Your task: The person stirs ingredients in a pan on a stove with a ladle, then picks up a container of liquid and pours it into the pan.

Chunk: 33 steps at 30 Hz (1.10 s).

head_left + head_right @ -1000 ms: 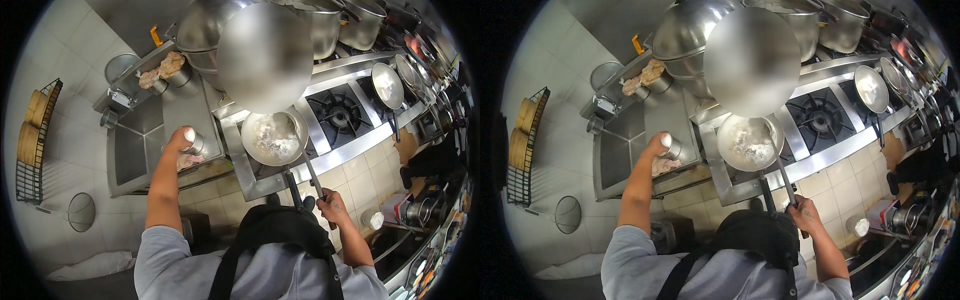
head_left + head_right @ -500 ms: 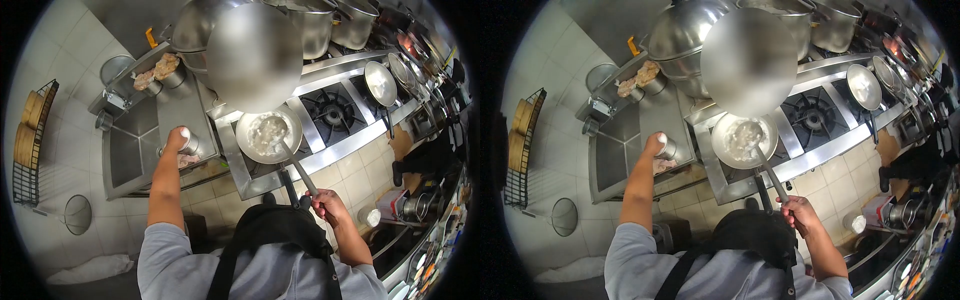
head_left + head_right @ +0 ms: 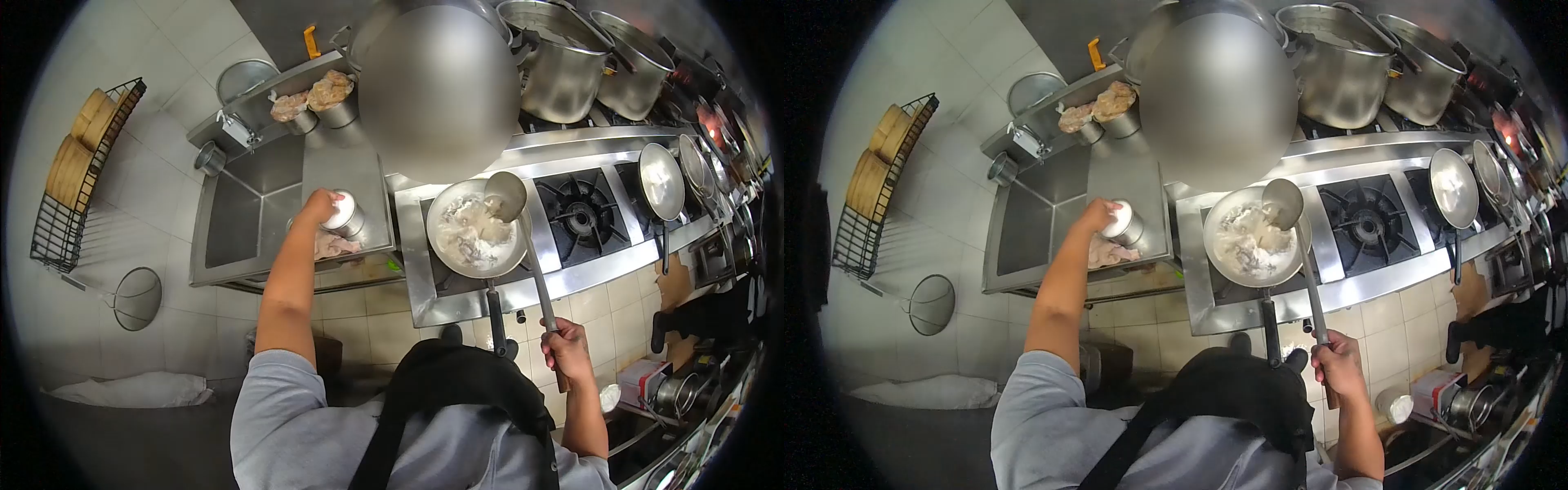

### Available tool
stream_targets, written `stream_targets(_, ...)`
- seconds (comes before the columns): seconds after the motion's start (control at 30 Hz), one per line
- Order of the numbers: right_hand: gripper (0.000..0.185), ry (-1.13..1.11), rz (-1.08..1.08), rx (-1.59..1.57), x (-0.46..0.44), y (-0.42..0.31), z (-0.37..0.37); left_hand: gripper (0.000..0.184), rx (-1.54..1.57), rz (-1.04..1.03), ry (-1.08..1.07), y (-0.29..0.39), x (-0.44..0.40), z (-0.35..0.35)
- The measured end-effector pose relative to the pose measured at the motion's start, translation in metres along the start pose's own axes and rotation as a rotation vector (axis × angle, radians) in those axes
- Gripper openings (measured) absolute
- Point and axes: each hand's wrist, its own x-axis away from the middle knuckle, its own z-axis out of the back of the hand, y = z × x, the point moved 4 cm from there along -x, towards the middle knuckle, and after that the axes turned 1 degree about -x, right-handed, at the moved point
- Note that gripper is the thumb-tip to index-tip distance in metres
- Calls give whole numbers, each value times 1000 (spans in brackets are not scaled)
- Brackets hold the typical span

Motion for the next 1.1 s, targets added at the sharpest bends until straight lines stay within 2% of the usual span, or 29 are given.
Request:
stream_targets(0.1, 28, 4, 0, 29, -1, -2, 2, 54, -126, -27, -73, 32, 24, 9)
stream_targets(0.13, 29, 11, 0, 40, -1, -2, 4, 67, -169, -105, -98, 15, 11, -1)
stream_targets(0.2, 31, 10, 6, 94, -7, 5, 6, 76, -170, -160, -76, -11, -5, -16)
stream_targets(0.23, 32, 31, 9, 119, -8, 9, 10, 78, -287, -148, -94, 6, 4, -14)
stream_targets(0.3, 36, -13, -11, 108, -6, 6, 5, 67, -312, -296, -18, -8, -3, -21)
stream_targets(0.33, 36, -2, 11, 210, -9, 9, 7, 73, -211, -206, -78, -27, -14, -23)
stream_targets(0.37, 36, 6, 22, 314, -11, 12, 10, 67, -211, -207, -42, -8, -4, -20)
stream_targets(0.4, 37, -2, 12, 294, -11, 12, 9, 69, -278, -213, -22, -10, -8, -22)
stream_targets(0.43, 38, -15, 7, 271, -12, 12, 7, 70, -368, -336, 79, -32, -20, -31)
stream_targets(0.47, 32, 2, 38, 305, -14, 16, 8, 70, -342, -356, 131, -44, -29, -36)
stream_targets(0.53, 25, -16, 100, 379, -13, 14, 8, 66, -354, -216, 53, -29, -24, -31)
stream_targets(0.57, 21, -44, 129, 413, -11, 10, 7, 63, -289, -301, 120, -66, -43, -40)
stream_targets(0.63, 17, -53, 131, 366, -12, 13, 6, 71, -13, -3, -23, -53, -39, -38)
stream_targets(0.7, 16, -50, 106, 274, -11, 20, 7, 69, -159, -34, 38, -31, -27, -33)
stream_targets(0.73, 16, -46, 99, 273, -10, 21, 8, 69, -161, -52, 37, -68, -43, -48)
stream_targets(0.77, 16, -47, 93, 274, -10, 20, 8, 65, 143, -29, 38, -103, -63, -57)
stream_targets(0.8, 17, -51, 85, 274, -8, 21, 8, 61, 446, -2, 35, -108, -87, -61)
stream_targets(0.83, 17, -53, 90, 279, -6, 21, 8, 61, 445, -9, 34, -107, -65, -60)
stream_targets(0.87, 17, -55, 96, 286, -4, 20, 8, 61, 148, -23, 72, -92, -56, -57)
stream_targets(0.9, 17, -60, 100, 293, -2, 20, 9, 60, -150, -34, 110, -40, -39, -44)
stream_targets(1.0, 18, -63, 116, 273, 1, 21, 11, 54, -324, -108, 169, -32, -38, -43)
stream_targets(1.1, 17, -56, 100, 246, 6, 23, 14, 45, -57, -65, 229, -15, -22, -41)
